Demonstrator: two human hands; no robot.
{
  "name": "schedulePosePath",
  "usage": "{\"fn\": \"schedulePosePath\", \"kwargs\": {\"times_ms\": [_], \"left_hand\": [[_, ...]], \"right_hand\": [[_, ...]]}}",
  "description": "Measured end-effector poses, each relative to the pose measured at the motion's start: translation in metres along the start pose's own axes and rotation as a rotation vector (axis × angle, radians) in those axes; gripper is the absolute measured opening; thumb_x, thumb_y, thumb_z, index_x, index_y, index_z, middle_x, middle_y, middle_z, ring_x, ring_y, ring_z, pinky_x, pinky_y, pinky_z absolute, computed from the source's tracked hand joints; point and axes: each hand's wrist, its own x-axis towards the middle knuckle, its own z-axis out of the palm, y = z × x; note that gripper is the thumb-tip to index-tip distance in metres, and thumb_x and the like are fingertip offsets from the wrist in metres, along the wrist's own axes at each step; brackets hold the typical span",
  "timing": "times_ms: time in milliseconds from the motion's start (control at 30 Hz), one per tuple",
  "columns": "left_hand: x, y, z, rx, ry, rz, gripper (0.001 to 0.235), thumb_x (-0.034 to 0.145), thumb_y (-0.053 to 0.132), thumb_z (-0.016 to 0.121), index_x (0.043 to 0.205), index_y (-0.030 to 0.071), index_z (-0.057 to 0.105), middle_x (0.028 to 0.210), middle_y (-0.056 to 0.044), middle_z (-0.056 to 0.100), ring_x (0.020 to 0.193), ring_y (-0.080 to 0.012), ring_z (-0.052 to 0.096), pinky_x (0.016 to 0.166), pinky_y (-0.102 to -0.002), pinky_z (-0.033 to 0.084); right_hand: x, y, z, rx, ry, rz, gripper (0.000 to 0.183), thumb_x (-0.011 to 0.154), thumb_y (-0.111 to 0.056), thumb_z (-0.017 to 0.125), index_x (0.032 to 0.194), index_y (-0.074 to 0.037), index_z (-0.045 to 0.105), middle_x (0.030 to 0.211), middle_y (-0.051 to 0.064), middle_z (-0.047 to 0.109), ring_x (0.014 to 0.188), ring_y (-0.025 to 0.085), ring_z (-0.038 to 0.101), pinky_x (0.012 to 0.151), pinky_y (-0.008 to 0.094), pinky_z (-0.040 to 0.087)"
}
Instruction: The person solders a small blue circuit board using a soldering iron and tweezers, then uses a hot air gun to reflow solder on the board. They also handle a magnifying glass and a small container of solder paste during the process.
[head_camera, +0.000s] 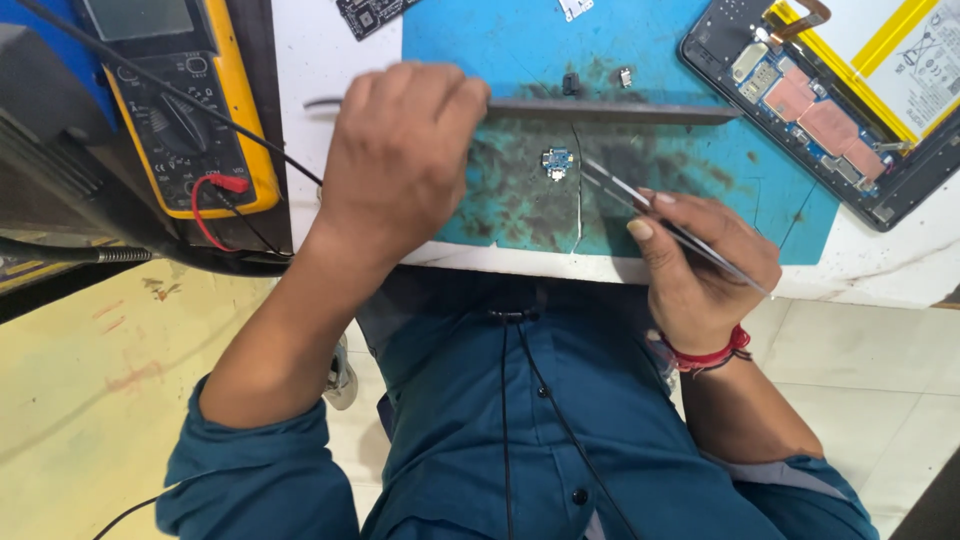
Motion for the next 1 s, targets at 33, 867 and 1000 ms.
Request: {"fn": "schedulePosePath", "kwargs": {"times_ms": [33,867,1000], "left_hand": [[0.002,0.000,0.001,-0.048,-0.001,-0.048,0.026,0.093,0.000,0.064,0.118,0.003,0.068,0.119,-0.008,0.062,0.112,-0.0281,0.060,0.099,-0.041,0.044],[-0.040,0.073,0.008,-0.152,0.148,-0.309,0.030,0.094,0.029,0.082,0.117,0.012,0.070,0.114,-0.003,0.064,0.107,-0.0233,0.060,0.101,-0.041,0.038],[-0.041,0.068,0.011,-0.138,0.140,-0.292,0.031,0.095,0.030,0.082,0.118,0.013,0.071,0.115,-0.003,0.063,0.109,-0.0234,0.060,0.101,-0.040,0.037]], "right_hand": [[0.000,0.000,-0.001,0.027,0.016,0.039,0.022,0.099,0.004,0.082,0.119,0.004,0.073,0.103,0.019,0.075,0.088,0.020,0.073,0.078,0.023,0.055],[0.020,-0.021,0.018,-0.442,-0.280,-0.360,0.028,0.099,0.006,0.068,0.125,-0.005,0.063,0.116,0.009,0.076,0.092,0.026,0.066,0.083,0.035,0.050],[0.011,-0.013,0.004,-0.386,-0.217,-0.321,0.027,0.108,-0.004,0.063,0.135,0.001,0.060,0.103,0.011,0.077,0.077,0.021,0.064,0.073,0.031,0.050]]}}
